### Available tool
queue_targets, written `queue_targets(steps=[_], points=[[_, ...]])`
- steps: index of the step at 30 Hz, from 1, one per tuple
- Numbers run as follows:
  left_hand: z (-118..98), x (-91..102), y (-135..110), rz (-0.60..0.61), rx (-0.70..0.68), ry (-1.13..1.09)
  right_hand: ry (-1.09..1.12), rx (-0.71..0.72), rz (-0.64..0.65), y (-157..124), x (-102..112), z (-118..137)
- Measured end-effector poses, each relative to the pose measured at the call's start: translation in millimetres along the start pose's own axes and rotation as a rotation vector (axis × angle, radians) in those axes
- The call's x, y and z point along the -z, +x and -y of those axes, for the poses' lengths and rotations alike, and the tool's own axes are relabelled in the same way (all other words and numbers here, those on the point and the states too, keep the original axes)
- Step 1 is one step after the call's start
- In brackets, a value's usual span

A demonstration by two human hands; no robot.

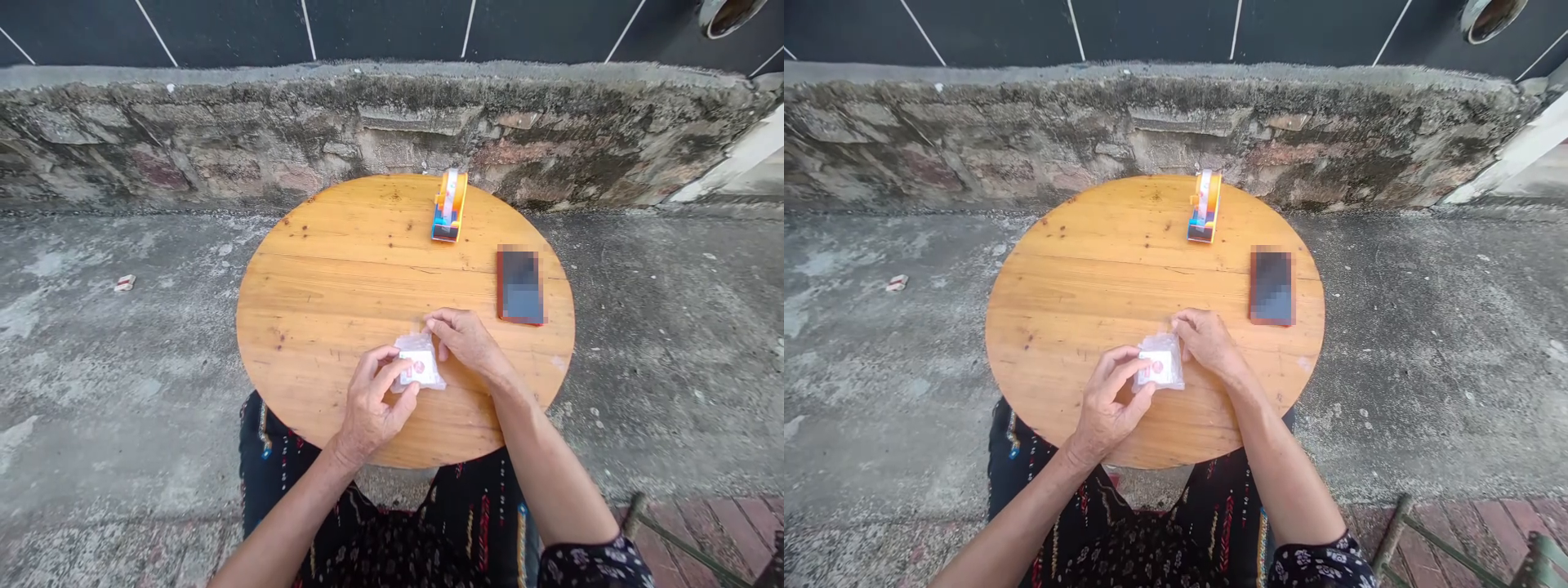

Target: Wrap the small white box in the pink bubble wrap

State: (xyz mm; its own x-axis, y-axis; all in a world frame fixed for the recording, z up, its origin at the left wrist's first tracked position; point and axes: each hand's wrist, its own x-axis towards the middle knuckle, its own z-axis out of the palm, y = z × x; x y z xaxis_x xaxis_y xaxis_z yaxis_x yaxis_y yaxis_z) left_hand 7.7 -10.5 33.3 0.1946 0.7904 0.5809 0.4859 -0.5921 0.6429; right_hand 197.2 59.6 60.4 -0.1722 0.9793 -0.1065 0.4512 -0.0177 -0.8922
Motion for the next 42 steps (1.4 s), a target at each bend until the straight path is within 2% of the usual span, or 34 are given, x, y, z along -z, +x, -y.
queue_targets(steps=[8,14,18,31,36,42], points=[[0.0,-0.5,-0.6,-0.002,-0.006,-0.006,0.175,-0.024,0.092,3.5,-3.0,-2.5],[-0.4,-0.7,-0.3,-0.007,-0.006,-0.001,0.204,-0.028,0.14,5.7,-4.2,-3.1],[-0.3,-0.5,-0.6,-0.005,-0.01,0.004,0.174,0.003,0.082,6.9,-9.2,-2.0],[-0.5,0.0,0.6,-0.01,-0.018,0.038,-0.033,0.318,-0.12,10.3,-13.8,-9.8],[-0.7,0.4,1.9,-0.009,-0.02,0.05,0.04,0.384,-0.049,6.1,-13.0,-5.3],[1.4,0.2,1.5,0.005,-0.024,0.046,0.099,0.272,0.029,-1.1,-12.3,3.1]])
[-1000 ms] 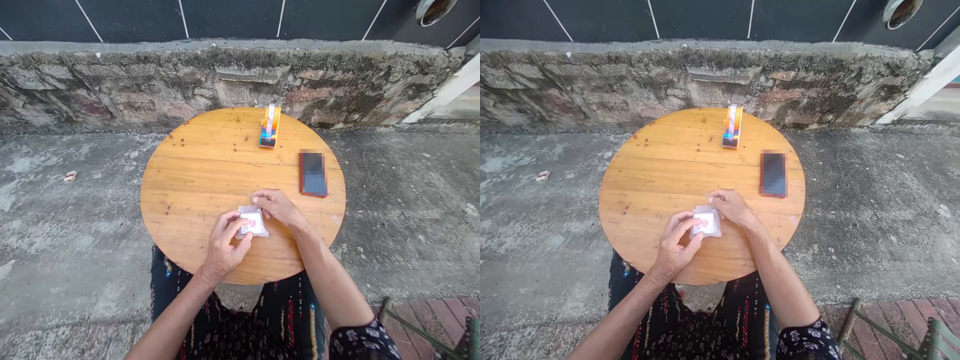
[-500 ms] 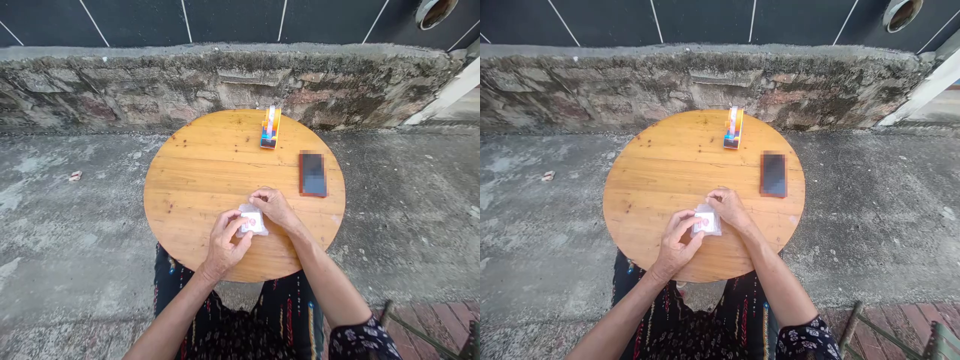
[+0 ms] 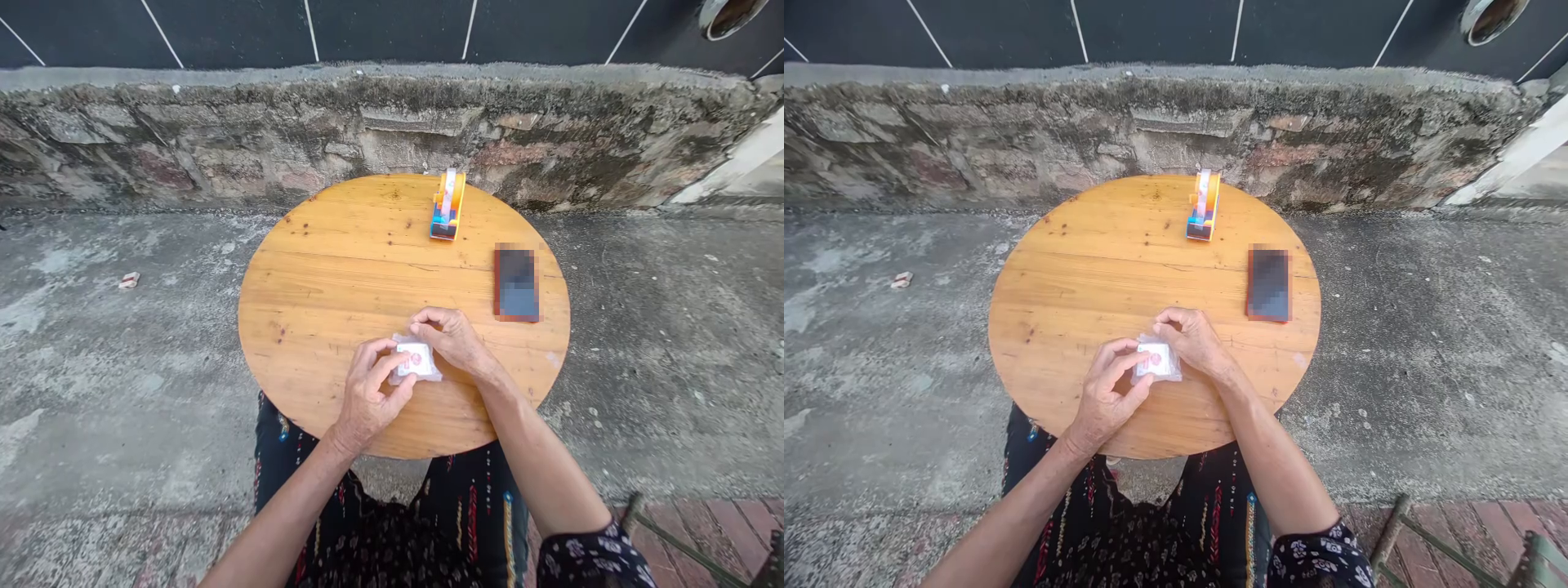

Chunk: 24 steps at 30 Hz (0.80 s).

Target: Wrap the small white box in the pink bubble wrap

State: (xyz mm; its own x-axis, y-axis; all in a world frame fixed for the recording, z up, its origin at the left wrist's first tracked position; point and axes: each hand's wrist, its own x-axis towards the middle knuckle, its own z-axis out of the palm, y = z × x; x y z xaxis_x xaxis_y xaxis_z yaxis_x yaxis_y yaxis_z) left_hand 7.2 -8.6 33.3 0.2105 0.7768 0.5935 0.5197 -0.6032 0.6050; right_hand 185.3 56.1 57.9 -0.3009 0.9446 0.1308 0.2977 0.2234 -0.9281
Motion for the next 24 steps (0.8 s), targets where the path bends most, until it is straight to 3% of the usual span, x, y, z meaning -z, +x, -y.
queue_targets(steps=[12,24], points=[[1.2,-1.8,-1.2,0.011,0.011,-0.04,0.156,-0.07,0.051,-2.2,3.2,1.5],[1.7,-2.1,-0.7,0.011,0.0,-0.056,0.184,0.064,0.119,-6.0,6.6,-0.6]])
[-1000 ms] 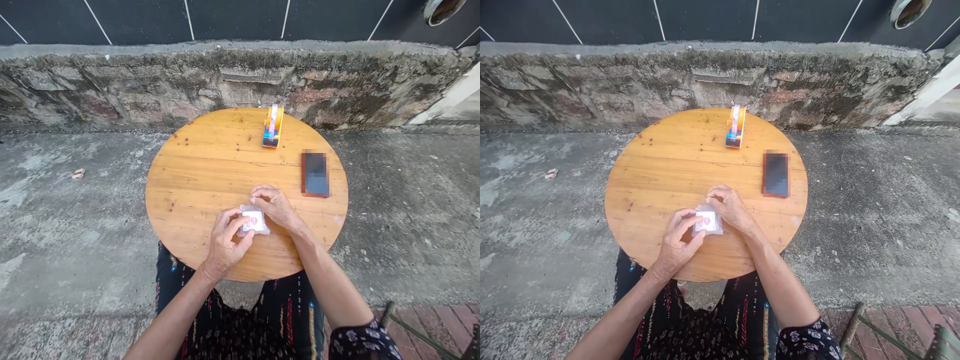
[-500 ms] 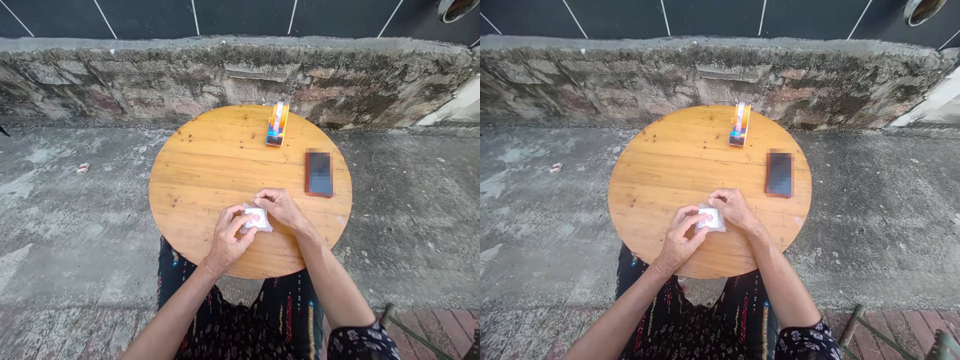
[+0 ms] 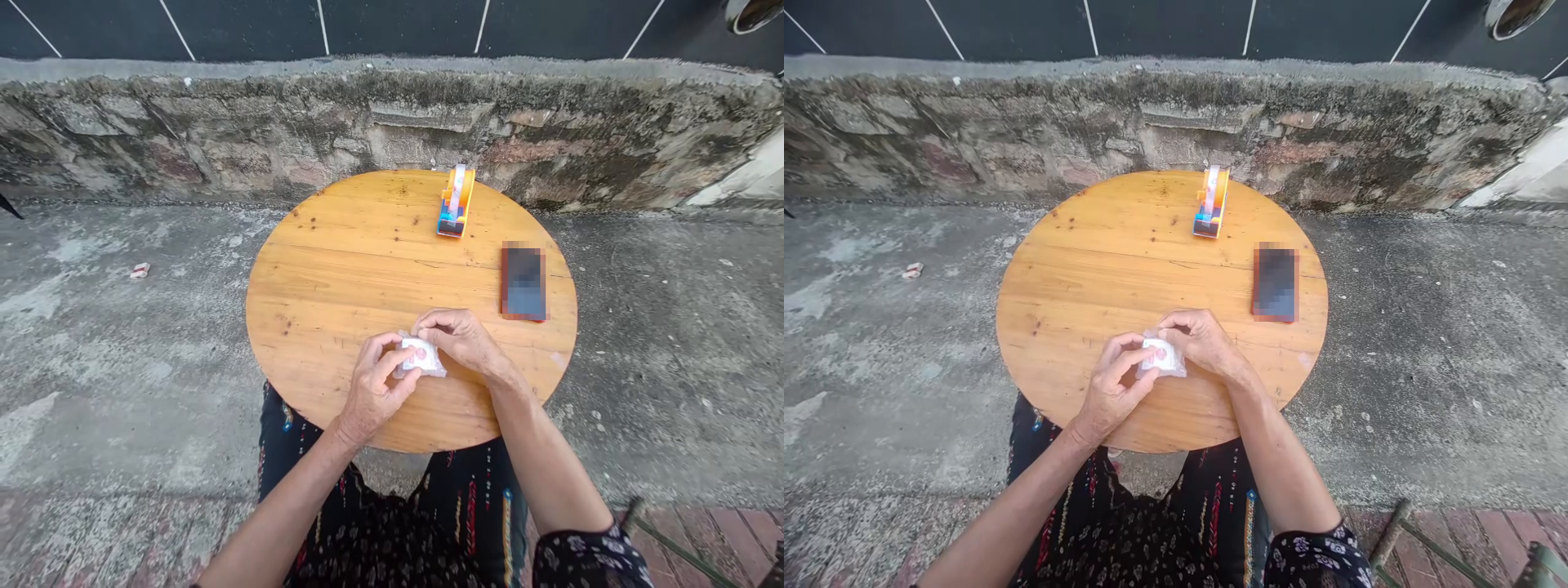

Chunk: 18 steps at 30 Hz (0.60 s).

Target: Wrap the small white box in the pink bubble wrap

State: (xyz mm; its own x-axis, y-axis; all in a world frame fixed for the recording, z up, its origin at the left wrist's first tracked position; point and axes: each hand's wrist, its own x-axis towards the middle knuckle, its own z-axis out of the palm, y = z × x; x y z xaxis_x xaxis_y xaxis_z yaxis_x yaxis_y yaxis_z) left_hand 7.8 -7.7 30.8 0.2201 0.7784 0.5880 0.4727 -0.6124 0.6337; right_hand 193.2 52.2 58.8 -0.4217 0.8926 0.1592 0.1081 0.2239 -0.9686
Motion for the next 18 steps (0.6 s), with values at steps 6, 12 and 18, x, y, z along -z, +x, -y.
queue_targets(steps=[6,12,18], points=[[-0.4,0.0,1.1,-0.006,0.003,-0.004,-0.104,0.041,0.036,-1.1,2.6,2.5],[-0.4,-0.3,0.3,0.0,0.021,-0.007,-0.165,-0.001,0.035,-2.9,3.4,2.6],[0.7,-0.4,-1.3,0.012,0.029,0.003,-0.168,-0.024,0.063,-4.4,3.6,8.0]])
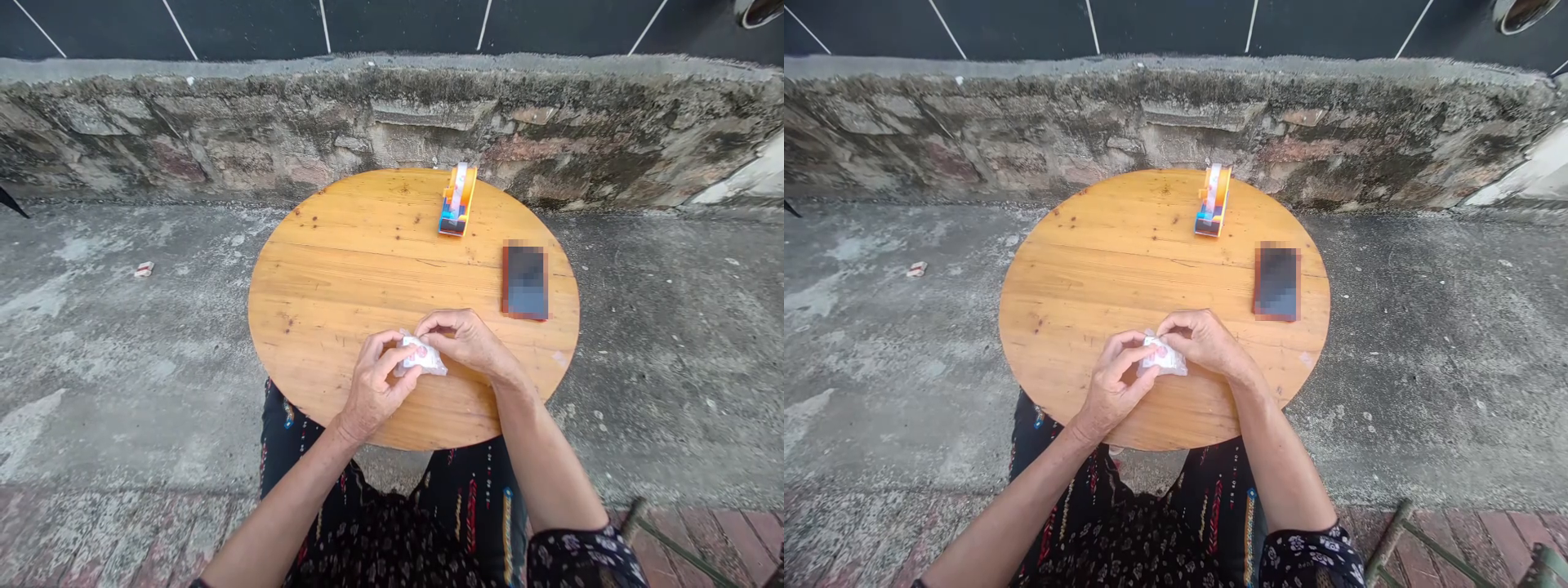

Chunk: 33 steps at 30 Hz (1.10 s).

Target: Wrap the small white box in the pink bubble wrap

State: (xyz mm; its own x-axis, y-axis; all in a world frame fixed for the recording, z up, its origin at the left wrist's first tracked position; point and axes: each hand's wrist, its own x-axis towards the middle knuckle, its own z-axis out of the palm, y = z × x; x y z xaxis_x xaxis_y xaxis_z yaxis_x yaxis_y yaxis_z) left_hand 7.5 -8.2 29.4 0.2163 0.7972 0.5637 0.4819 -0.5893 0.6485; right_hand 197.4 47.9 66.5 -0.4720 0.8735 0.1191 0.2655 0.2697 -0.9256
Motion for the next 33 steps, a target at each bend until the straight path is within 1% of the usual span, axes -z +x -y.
queue_targets(steps=[5,14,26,29,33], points=[[-0.3,-0.1,0.1,-0.001,-0.005,-0.007,-0.016,0.049,0.044,-1.8,2.4,3.3],[-1.5,0.9,0.0,0.009,0.006,0.021,-0.051,0.095,0.081,-3.1,4.8,3.6],[-2.0,1.3,0.8,-0.003,0.045,0.007,-0.149,0.151,0.071,-4.9,6.7,8.6],[-1.0,1.0,0.7,-0.011,0.04,0.013,-0.171,0.144,0.066,-5.2,6.4,8.8],[-0.1,1.1,0.3,0.014,0.024,0.034,-0.171,0.158,0.061,-5.4,6.5,9.4]])
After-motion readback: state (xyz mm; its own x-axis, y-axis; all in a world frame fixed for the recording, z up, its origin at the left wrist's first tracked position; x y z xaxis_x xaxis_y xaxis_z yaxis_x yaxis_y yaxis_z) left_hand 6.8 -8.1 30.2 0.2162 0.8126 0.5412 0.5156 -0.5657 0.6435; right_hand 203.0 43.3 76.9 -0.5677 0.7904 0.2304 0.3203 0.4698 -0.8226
